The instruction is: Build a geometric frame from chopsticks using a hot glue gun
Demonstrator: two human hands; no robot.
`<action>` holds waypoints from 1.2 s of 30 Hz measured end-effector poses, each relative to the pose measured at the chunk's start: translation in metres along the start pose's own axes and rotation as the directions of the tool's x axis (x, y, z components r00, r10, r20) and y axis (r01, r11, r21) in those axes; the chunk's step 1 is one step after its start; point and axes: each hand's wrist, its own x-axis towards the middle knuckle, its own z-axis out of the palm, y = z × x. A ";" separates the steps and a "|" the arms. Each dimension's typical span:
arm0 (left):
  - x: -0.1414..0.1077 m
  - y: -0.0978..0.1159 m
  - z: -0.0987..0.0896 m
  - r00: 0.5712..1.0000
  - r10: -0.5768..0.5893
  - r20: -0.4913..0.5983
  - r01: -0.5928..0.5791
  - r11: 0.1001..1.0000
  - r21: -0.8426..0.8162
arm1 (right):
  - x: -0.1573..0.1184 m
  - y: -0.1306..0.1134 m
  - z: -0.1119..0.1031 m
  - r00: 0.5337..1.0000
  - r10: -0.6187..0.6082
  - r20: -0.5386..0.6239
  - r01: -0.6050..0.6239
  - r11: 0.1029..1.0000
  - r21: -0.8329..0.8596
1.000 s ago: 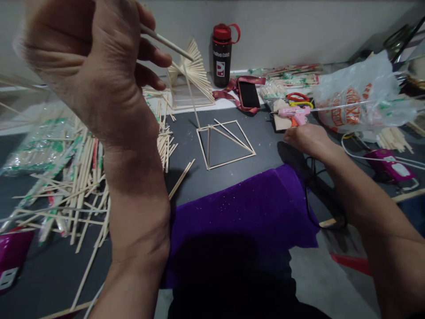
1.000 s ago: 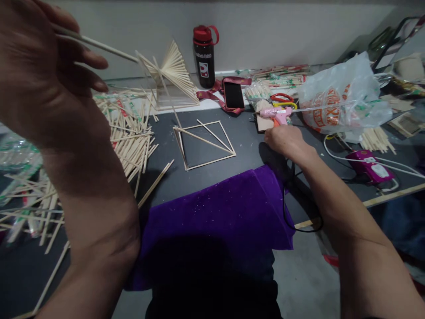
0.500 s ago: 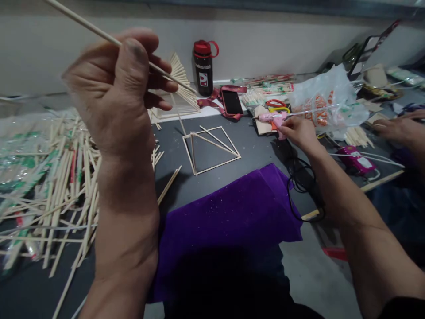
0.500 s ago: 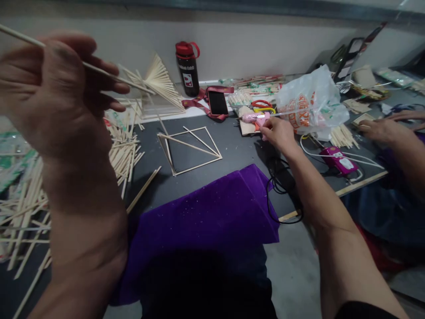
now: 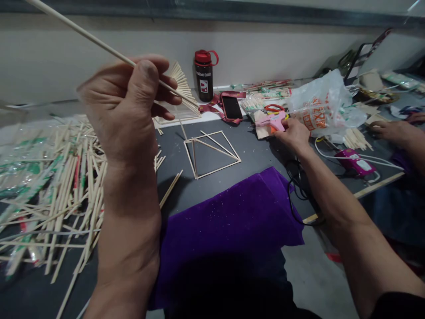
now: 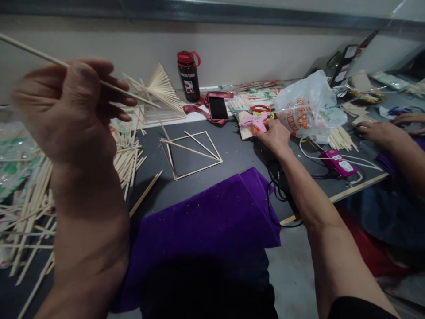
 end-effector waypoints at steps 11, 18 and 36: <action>0.001 0.004 0.000 0.978 -0.206 -0.027 0.204 0.977 -0.063 | -0.034 -0.034 -0.032 0.966 -0.179 0.185 -0.027 0.642 0.766; 0.008 -0.006 -0.007 0.866 -0.449 -0.221 0.443 0.893 -0.079 | -0.025 -0.100 -0.065 0.932 -0.347 0.110 -0.017 0.260 0.965; 0.012 -0.010 -0.020 0.769 -0.460 -0.444 0.412 0.888 -0.206 | -0.039 -0.174 -0.059 0.834 -0.544 -0.094 0.164 0.081 0.983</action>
